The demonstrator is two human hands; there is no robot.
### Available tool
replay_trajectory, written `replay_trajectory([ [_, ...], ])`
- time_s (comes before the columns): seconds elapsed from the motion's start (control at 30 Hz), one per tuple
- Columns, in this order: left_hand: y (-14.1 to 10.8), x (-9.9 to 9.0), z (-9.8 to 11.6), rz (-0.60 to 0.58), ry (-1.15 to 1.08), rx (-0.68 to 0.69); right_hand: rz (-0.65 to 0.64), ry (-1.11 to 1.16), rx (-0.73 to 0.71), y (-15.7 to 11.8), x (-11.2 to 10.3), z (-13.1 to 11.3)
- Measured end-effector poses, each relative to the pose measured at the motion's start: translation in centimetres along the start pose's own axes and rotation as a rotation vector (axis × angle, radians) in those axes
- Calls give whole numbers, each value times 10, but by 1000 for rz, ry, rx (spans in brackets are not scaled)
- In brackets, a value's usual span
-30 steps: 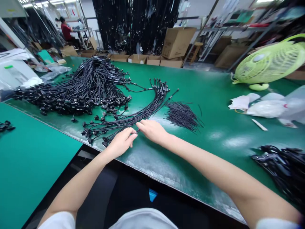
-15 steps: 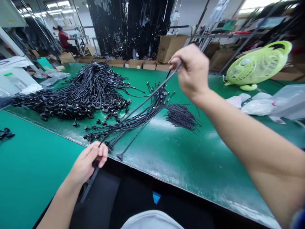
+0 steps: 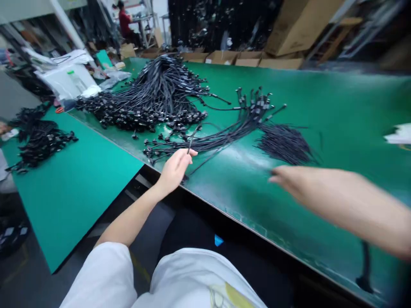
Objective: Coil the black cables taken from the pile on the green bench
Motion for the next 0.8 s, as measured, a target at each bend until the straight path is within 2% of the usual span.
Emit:
replay_trajectory([
  [0.07, -10, 30, 4, -163, 220, 127, -149, -48, -121, -21, 5, -27],
  [0.1, -15, 44, 6, -270, 267, 160, -184, -81, -157, -23, 4, -37],
  [0.2, -23, 71, 12, -539, 279, 125, -134, -193, -122, -13, -12, -43],
  [0.3, -24, 74, 16, -603, 212, -43, -70, -271, -42, -2, -26, -20],
  [0.37, -23, 65, 18, -658, 128, -216, -32, -277, -2, -3, -26, 5],
  [0.43, -22, 51, 21, -702, -49, -392, 8, -221, 17, -10, -20, 33],
  [0.47, -20, 43, 24, -674, -183, -444, 24, -160, 16, -16, -16, 47],
  [0.5, -18, 34, 28, -595, -334, -461, 39, -84, 11, -22, -10, 60],
  [0.57, -11, 18, 37, -336, -608, -386, 86, 62, -8, -35, 2, 77],
  [0.63, -3, 8, 43, -132, -741, -273, 146, 104, -19, -50, 14, 78],
  [0.7, 2, 11, 41, -68, -725, -213, 155, -8, -55, -65, 25, 61],
  [0.8, 2, 40, 27, -146, -471, -154, 31, -143, -266, -83, 32, 12],
])
Point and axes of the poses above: each hand's wrist, its own y-axis towards the middle knuckle, its own x-axis out of the palm, z = x × y, the point moved 1 cm from there along y, towards the middle knuckle, and after that the axes turned 7 degrees about -y, right-handed, at the moved point
